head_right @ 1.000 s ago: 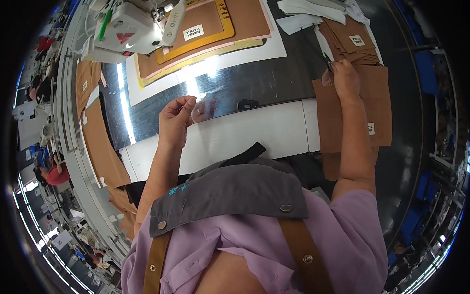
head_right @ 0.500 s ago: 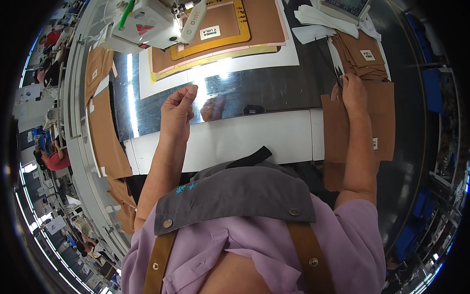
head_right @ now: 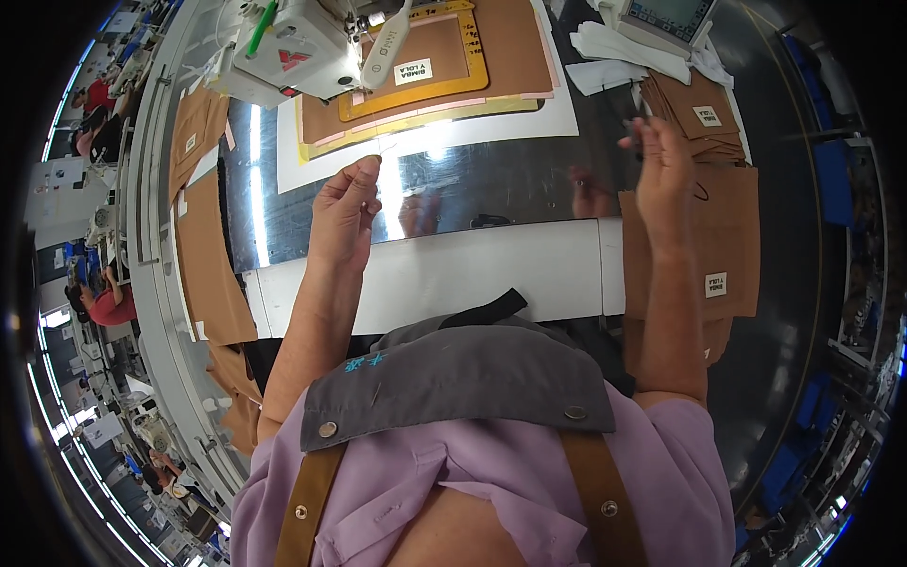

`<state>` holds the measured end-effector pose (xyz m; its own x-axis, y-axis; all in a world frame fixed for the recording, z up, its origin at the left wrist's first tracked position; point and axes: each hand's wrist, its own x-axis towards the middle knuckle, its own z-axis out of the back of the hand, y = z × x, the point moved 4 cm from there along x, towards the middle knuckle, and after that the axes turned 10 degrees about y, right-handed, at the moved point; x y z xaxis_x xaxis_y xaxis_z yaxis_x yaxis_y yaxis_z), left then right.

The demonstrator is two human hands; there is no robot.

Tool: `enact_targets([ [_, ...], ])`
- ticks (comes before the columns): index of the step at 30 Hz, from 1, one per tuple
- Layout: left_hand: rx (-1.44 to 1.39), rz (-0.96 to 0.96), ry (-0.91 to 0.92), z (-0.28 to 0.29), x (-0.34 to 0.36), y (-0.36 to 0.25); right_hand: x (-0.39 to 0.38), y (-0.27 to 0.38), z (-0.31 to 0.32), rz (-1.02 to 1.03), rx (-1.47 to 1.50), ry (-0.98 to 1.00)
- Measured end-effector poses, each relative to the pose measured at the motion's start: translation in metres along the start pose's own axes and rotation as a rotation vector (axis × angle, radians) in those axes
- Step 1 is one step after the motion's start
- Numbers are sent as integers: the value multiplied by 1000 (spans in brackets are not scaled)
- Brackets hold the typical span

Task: Sewing a leather label onto a leather component using an industrial sewing machine.

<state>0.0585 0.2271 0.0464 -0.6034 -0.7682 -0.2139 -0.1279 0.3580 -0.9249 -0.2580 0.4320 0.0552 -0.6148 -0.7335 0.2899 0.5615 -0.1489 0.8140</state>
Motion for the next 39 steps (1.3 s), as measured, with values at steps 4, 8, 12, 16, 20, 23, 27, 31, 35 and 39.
enact_targets([
  [4,-32,10,24,-18,3,-2,-22,60,-93,-72,628,492],
  [8,-37,13,48,-30,2,0,-21,84,-145,-54,655,563],
  [12,-63,-21,28,-36,1,6,-19,91,-156,-200,1063,634],
  [16,-155,34,41,-43,-3,7,-17,97,-160,-179,963,604],
  [20,-163,1,-6,-44,-4,6,-19,94,-165,-246,1086,636],
  [23,-175,-58,-22,-44,2,2,-20,92,-164,-259,1095,640],
  [27,-187,-61,12,-47,3,5,-15,93,-169,-258,1203,632],
  [31,-210,-79,30,-52,4,7,-10,101,-171,-310,1167,582],
  [35,-194,-62,36,-51,5,8,-9,93,-173,-257,1199,585],
  [39,-168,-8,13,-46,5,8,-5,88,-168,-268,1258,564],
])
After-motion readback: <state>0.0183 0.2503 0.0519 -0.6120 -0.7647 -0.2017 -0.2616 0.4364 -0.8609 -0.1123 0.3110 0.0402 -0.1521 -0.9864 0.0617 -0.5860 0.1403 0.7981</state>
